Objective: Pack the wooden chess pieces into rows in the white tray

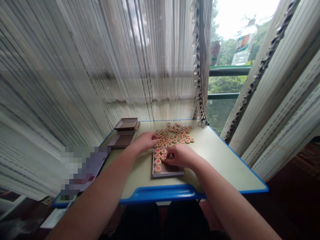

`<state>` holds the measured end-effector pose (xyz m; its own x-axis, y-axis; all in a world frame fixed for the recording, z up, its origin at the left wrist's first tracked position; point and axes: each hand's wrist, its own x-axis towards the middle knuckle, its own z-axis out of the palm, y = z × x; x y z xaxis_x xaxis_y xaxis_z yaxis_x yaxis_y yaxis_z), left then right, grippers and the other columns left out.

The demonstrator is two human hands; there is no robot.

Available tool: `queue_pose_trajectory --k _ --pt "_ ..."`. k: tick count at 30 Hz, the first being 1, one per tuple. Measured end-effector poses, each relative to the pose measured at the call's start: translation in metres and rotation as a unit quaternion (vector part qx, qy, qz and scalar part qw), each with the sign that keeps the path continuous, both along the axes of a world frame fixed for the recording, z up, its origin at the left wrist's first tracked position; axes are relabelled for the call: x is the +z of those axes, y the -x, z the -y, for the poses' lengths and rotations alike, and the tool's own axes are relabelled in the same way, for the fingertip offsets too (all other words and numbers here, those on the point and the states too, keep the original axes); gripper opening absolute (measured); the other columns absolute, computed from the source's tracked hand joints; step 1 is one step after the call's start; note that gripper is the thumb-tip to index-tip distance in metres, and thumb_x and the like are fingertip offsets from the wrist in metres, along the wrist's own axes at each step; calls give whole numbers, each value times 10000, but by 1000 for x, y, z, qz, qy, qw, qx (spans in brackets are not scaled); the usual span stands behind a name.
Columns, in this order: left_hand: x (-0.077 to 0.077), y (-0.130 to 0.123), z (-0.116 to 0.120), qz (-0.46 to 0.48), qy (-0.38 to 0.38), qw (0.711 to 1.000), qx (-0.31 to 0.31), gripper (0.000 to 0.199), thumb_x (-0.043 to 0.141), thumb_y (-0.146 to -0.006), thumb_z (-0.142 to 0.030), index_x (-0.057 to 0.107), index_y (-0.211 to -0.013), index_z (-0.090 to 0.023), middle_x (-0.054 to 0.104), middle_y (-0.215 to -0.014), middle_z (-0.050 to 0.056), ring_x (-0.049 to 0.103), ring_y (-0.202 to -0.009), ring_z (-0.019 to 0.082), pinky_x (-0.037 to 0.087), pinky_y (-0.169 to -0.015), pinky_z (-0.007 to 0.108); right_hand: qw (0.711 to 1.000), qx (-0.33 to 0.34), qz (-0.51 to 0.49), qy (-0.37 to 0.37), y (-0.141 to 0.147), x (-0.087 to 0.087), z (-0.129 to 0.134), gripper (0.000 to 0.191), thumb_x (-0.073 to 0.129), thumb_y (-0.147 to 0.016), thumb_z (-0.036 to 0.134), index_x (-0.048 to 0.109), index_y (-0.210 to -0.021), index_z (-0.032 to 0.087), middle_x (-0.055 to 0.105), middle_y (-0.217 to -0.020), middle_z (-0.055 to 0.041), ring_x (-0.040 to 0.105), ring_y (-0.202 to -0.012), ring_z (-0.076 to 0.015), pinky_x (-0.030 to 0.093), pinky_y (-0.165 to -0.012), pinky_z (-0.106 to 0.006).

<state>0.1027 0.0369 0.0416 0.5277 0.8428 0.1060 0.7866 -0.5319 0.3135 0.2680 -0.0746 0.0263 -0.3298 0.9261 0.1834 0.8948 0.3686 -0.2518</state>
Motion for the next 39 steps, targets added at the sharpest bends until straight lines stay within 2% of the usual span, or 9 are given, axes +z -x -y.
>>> queue_pose_trajectory --k 6,19,25,27,30,34,36,39 --pt "0 1 0 -10 0 1000 -2 291 529 -738 -425 683 -831 -196 692 -838 63 614 -741 193 435 -643 256 1000 -2 -5 -6 0 -3 -1 140 594 -730 328 687 -707 226 656 -661 -5 518 -578 -114 315 -529 -216" --pt "4 1 4 -4 -14 1000 18 267 540 -744 -395 692 -813 -185 687 -801 77 613 -729 196 436 -665 265 1000 -14 -12 -4 -1 -2 -1 164 610 -720 370 671 -676 225 618 -602 18 463 -520 -91 255 -483 -217" --pt "5 2 0 18 -83 995 57 246 483 -798 -299 694 -872 -199 689 -888 86 620 -839 196 450 -748 269 1000 -22 -13 2 -2 -1 -2 166 617 -709 378 682 -692 226 633 -631 5 493 -550 -106 277 -494 -217" --pt "1 1 -4 27 -104 992 59 265 455 -815 -273 692 -913 -208 686 -939 87 616 -887 201 452 -791 284 1000 -23 -9 1 -2 -3 -2 160 622 -703 375 682 -693 228 636 -634 2 499 -555 -110 283 -498 -217" --pt "-12 -4 -10 35 -112 993 19 300 447 -800 -182 682 -982 -210 670 -1025 78 598 -955 195 446 -850 289 1000 -22 -14 6 -3 -4 -3 159 614 -707 370 681 -702 226 638 -637 1 499 -553 -108 287 -498 -214" --pt "-34 -12 -20 59 -91 991 -72 374 456 -773 -120 652 -1079 -209 648 -1100 52 558 -1039 184 422 -922 278 999 -19 -22 22 -3 -3 -3 175 600 -714 377 680 -715 221 632 -634 2 484 -539 -100 281 -489 -209" --pt "-43 -15 -26 100 -74 988 -90 390 438 -788 -120 632 -1118 -194 635 -1134 46 551 -1063 167 400 -959 263 999 -19 -23 30 -4 -2 -4 177 602 -711 381 688 -724 226 627 -627 7 474 -532 -96 276 -486 -207" --pt "-50 -17 -33 134 -38 985 -107 342 464 -778 -131 674 -1042 -189 630 -1148 29 552 -1075 147 381 -982 234 998 -16 -27 48 -6 -2 -4 188 603 -708 385 708 -750 234 621 -607 12 464 -519 -92 275 -483 -211"
